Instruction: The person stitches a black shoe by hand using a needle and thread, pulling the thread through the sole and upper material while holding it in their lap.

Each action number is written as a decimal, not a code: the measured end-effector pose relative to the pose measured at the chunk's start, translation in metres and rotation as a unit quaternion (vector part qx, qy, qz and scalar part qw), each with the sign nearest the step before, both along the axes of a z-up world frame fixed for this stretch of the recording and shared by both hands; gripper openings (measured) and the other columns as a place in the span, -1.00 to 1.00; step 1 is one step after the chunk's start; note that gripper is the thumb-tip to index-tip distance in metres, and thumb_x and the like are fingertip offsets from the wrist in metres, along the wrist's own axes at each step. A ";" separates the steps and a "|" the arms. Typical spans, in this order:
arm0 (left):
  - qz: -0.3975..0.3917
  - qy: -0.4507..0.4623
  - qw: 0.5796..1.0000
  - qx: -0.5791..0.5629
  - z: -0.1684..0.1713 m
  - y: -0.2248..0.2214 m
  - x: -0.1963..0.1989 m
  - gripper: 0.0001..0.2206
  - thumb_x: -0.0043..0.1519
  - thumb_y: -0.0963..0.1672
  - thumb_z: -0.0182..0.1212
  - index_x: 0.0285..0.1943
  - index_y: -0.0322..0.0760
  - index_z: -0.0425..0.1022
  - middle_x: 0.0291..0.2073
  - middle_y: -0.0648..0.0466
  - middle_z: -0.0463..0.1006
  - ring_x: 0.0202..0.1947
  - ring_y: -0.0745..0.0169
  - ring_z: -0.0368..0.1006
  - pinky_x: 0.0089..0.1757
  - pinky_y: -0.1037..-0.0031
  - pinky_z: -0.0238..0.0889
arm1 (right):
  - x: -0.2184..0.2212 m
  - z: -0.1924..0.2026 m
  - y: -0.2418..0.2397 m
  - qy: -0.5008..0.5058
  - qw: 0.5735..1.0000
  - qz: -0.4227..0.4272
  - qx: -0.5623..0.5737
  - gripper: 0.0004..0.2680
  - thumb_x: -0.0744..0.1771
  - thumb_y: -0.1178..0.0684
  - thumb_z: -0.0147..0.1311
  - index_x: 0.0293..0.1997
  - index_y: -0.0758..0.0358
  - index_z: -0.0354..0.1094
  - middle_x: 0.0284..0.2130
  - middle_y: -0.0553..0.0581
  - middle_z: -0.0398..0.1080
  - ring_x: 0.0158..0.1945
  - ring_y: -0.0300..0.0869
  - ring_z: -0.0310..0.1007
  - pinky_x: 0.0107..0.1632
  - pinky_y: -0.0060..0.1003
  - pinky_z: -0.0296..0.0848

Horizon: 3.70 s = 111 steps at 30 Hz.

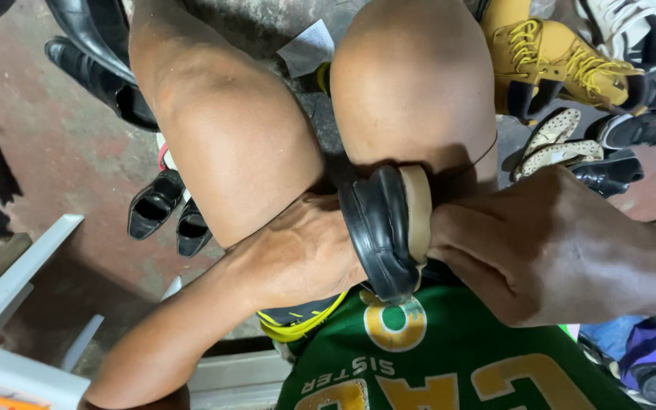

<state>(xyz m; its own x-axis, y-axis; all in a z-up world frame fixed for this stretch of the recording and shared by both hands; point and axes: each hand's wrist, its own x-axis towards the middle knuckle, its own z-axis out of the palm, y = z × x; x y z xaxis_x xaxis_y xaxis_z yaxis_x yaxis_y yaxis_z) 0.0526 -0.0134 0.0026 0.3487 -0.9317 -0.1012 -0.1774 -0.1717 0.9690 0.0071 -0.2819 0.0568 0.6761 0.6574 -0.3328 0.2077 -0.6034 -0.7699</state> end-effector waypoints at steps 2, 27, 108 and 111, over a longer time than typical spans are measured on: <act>0.017 -0.011 1.000 -0.001 -0.002 -0.002 0.000 -0.75 0.20 -0.11 0.32 0.04 -0.11 0.51 -0.15 -0.02 0.55 -0.17 -0.09 0.55 -0.16 0.16 0.41 | -0.001 -0.006 -0.002 0.043 0.999 0.000 -0.033 -0.90 0.27 0.09 0.21 -0.25 0.22 0.42 -0.64 0.07 0.45 -0.72 -0.16 0.42 -0.65 -0.25 0.38; 0.381 -0.151 0.911 0.030 0.024 0.001 -0.090 -0.74 0.16 -0.23 0.33 0.01 -0.43 0.50 -0.23 -0.09 0.55 -0.18 0.10 0.47 -0.16 0.31 0.34 | -0.029 -0.061 -0.029 0.142 0.941 -0.229 0.206 -0.93 0.36 0.17 0.15 -0.17 0.35 0.47 -0.39 0.03 0.48 -0.32 -0.34 0.47 -0.24 -0.40 0.46; 0.474 0.312 0.812 -0.137 0.002 -0.021 -0.076 -0.51 0.14 -0.31 0.42 0.27 -0.54 0.40 -0.03 0.05 0.56 -0.01 0.36 0.48 0.05 0.51 0.38 | -0.033 -0.061 -0.065 -0.218 0.920 -0.109 -0.308 -0.70 0.33 -0.27 0.11 -0.51 0.08 0.34 -0.65 0.11 0.28 -0.55 0.03 0.32 -0.39 -0.08 0.26; 0.483 0.229 0.845 -0.039 0.018 -0.009 -0.079 -0.60 0.16 -0.28 0.45 0.19 -0.47 0.48 -0.14 0.11 0.52 -0.12 0.42 0.42 -0.03 0.55 0.34 | -0.041 -0.058 -0.063 -0.274 0.937 -0.138 -0.170 -0.70 0.34 -0.20 0.17 -0.51 0.16 0.30 -0.58 0.14 0.28 -0.45 0.08 0.33 -0.35 -0.05 0.26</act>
<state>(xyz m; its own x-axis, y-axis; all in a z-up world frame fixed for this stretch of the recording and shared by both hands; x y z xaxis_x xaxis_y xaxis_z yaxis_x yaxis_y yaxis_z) -0.0269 -0.0221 0.0207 0.8906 -0.2458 -0.3825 0.4046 0.0445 0.9134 -0.0341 -0.3447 -0.0012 0.9352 0.3513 -0.0450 0.3151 -0.8832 -0.3472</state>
